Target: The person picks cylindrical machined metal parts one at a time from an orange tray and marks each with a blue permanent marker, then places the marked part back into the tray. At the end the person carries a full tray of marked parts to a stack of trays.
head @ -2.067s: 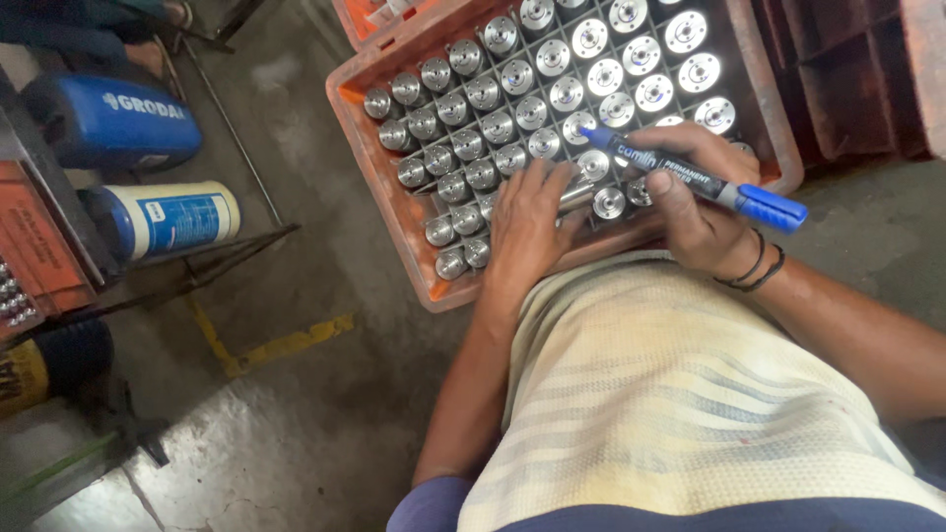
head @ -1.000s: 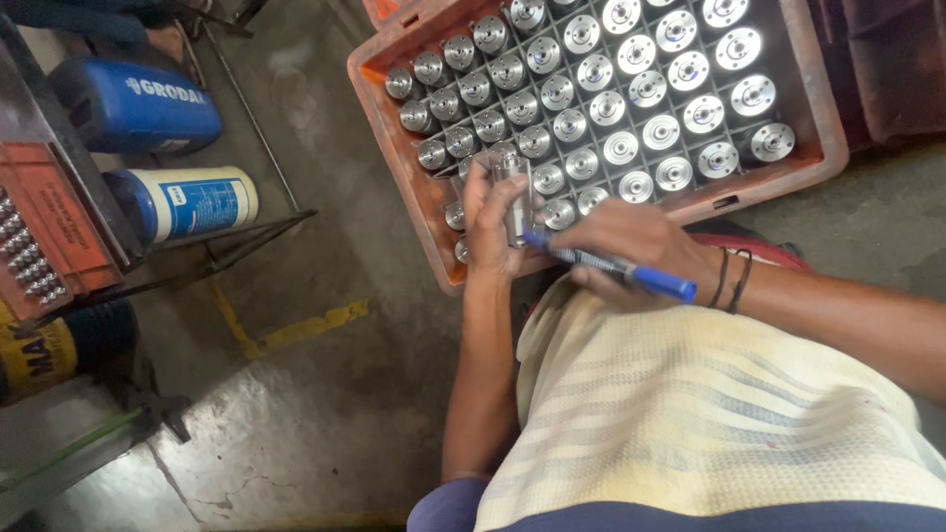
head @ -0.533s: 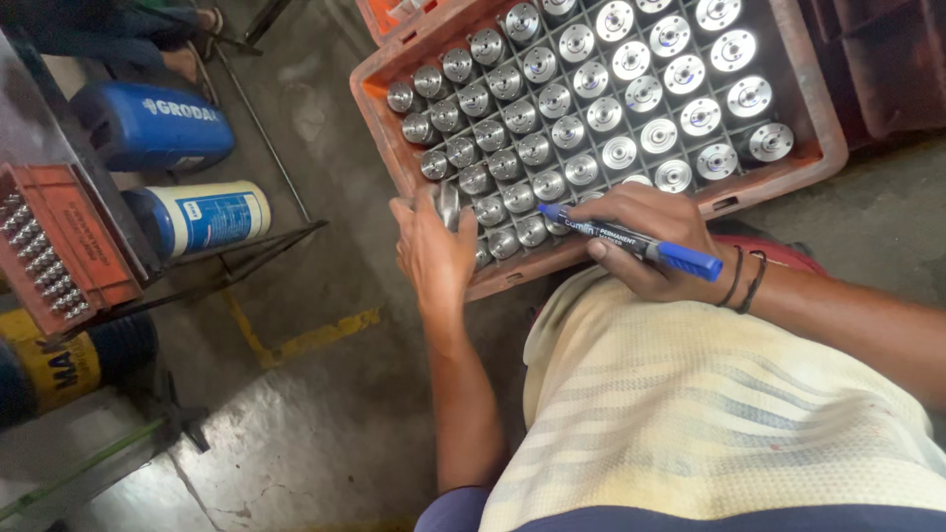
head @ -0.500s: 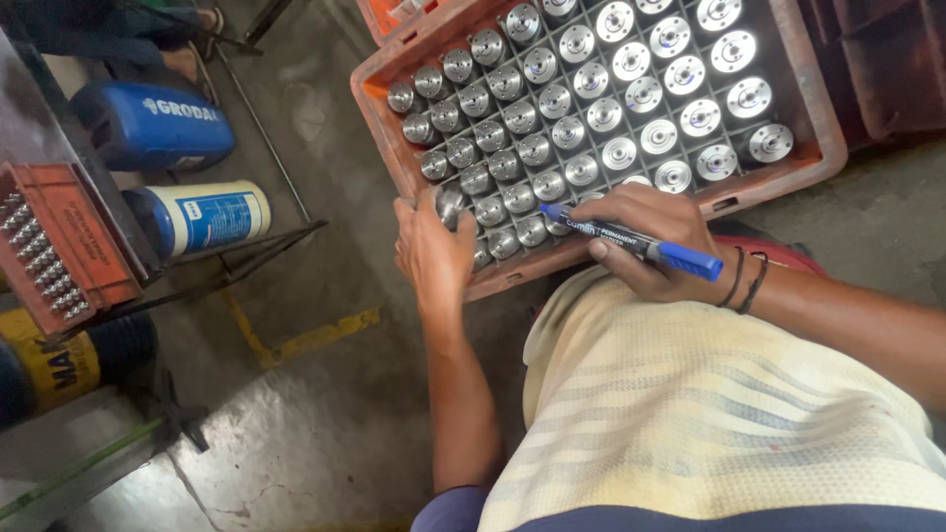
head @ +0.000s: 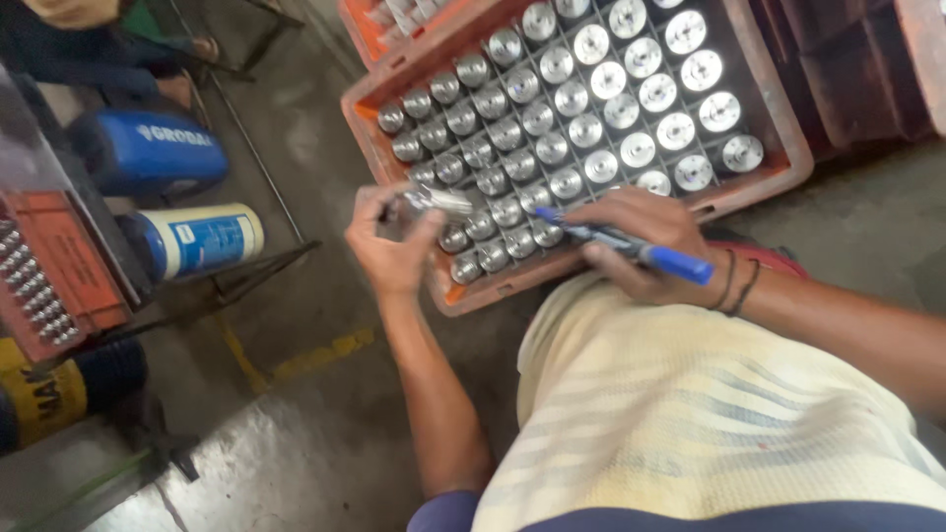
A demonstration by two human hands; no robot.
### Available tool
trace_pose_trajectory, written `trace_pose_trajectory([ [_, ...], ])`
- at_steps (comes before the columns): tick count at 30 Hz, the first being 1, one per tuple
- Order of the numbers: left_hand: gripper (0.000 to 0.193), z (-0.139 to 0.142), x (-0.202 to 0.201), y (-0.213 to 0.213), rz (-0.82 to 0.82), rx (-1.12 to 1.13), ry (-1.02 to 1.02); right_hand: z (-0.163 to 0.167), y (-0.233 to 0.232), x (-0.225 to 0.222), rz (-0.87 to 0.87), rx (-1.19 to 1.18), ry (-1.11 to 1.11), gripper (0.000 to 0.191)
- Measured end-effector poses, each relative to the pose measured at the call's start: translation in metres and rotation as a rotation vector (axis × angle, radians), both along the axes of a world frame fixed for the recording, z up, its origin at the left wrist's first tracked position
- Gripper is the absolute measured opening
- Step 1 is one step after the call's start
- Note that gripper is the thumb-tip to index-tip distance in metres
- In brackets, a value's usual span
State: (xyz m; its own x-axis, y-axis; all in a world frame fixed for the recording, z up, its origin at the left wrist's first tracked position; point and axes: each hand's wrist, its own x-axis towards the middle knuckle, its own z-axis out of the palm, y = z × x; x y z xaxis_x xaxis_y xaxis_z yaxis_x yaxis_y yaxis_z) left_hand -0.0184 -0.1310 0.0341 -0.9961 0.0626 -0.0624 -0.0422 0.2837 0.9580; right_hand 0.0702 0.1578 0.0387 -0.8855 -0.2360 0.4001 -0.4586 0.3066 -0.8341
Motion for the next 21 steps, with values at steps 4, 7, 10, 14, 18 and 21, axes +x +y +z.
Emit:
trace_pose_trajectory([
  [4, 0.042, -0.031, 0.023, 0.041, 0.011, 0.81, -0.268, -0.004, -0.01, -0.007, 0.175, 0.106, 0.208, 0.031],
  [7, 0.044, -0.054, 0.034, 0.065, 0.061, 0.724, -0.309, -0.009, -0.015, -0.008, 0.092, 0.076, 0.119, 0.03],
  [10, 0.041, -0.061, 0.038, 0.075, 0.227, 0.692, -0.375, -0.012, -0.019, -0.005, 0.161, 0.055, 0.133, 0.031],
  [14, 0.045, -0.058, 0.035, 0.071, 0.039, 0.748, -0.259, -0.013, -0.016, -0.002, 0.033, -0.054, 0.023, 0.033],
  [18, 0.026, -0.064, 0.034, 0.07, 0.109, 0.745, -0.359, -0.014, -0.016, 0.001, 0.135, 0.013, 0.048, 0.033],
  [21, 0.031, -0.063, 0.033, 0.07, 0.094, 0.844, -0.38, -0.014, -0.018, 0.002, 0.091, -0.04, 0.007, 0.034],
])
